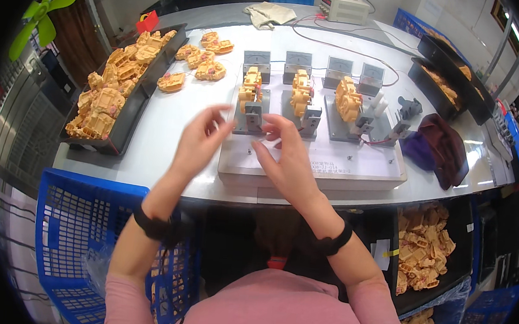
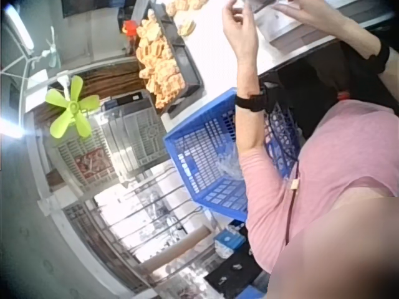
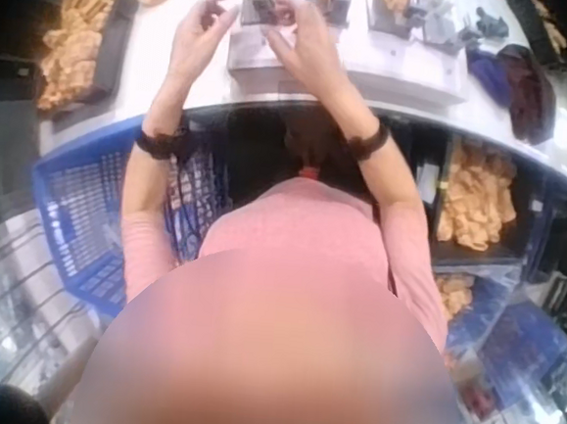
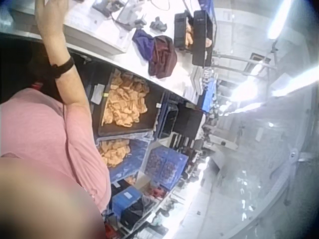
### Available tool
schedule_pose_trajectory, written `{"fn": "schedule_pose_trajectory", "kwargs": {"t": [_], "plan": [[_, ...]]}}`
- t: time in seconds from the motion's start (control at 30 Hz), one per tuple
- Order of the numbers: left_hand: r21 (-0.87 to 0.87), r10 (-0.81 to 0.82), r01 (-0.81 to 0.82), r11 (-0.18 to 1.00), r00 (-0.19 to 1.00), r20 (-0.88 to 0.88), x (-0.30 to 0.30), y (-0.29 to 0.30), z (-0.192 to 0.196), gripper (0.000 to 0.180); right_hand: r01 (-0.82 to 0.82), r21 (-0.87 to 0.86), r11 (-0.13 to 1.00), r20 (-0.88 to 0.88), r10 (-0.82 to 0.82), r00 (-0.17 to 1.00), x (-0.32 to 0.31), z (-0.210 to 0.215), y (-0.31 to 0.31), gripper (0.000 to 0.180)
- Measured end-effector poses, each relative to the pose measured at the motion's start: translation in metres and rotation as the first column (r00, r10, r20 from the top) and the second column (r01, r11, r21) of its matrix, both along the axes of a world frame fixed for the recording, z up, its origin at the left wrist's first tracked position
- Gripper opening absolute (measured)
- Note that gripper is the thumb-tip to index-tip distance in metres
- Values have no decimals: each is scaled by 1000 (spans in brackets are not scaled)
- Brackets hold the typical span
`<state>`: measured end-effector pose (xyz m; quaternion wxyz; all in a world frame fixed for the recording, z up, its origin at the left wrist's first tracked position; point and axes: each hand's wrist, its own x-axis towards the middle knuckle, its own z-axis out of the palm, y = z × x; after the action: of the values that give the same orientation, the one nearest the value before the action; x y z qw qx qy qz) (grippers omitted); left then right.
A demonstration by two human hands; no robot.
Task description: The recorder picks up yellow plastic components from a blue crate and fits them into a white testing fixture on a workbench.
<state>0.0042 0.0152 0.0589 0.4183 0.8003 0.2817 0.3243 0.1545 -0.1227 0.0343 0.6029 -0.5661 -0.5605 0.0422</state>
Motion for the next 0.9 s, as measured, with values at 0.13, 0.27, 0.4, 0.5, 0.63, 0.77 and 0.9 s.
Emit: {"fn": "schedule_pose_trajectory", "kwargs": {"t": [0.13, 0.27, 0.4, 0.5, 0.63, 0.77, 0.9], "plan": [[-45, -18, 14, 999, 995, -94, 44, 39, 40, 72, -72, 15, 997, -23, 72, 997, -16, -5, 22, 45], [-168, -50, -38, 985, 869, -492, 86, 48, 63, 106, -87, 81, 993, 246, 65, 967, -22, -15, 24, 44], [-248, -74, -65, 967, 855, -513, 93, 45, 69, 101, 120, 121, 985, -94, -109, 990, -16, -15, 25, 49], [-290, -98, -59, 955, 862, -497, 91, 46, 70, 101, 51, 129, 990, -85, -40, 996, -17, -13, 30, 48], [-260, -83, -69, 963, 844, -530, 90, 45, 71, 96, 90, 155, 984, -96, -76, 993, -15, -15, 32, 46], [-231, -72, -66, 971, 836, -543, 95, 49, 69, 86, -40, 134, 990, -171, 63, 983, -9, -14, 28, 37], [-137, -37, -46, 990, 836, -547, 100, 56, 59, 80, -118, 131, 984, -144, 136, 980, -6, -14, 23, 28]]}}
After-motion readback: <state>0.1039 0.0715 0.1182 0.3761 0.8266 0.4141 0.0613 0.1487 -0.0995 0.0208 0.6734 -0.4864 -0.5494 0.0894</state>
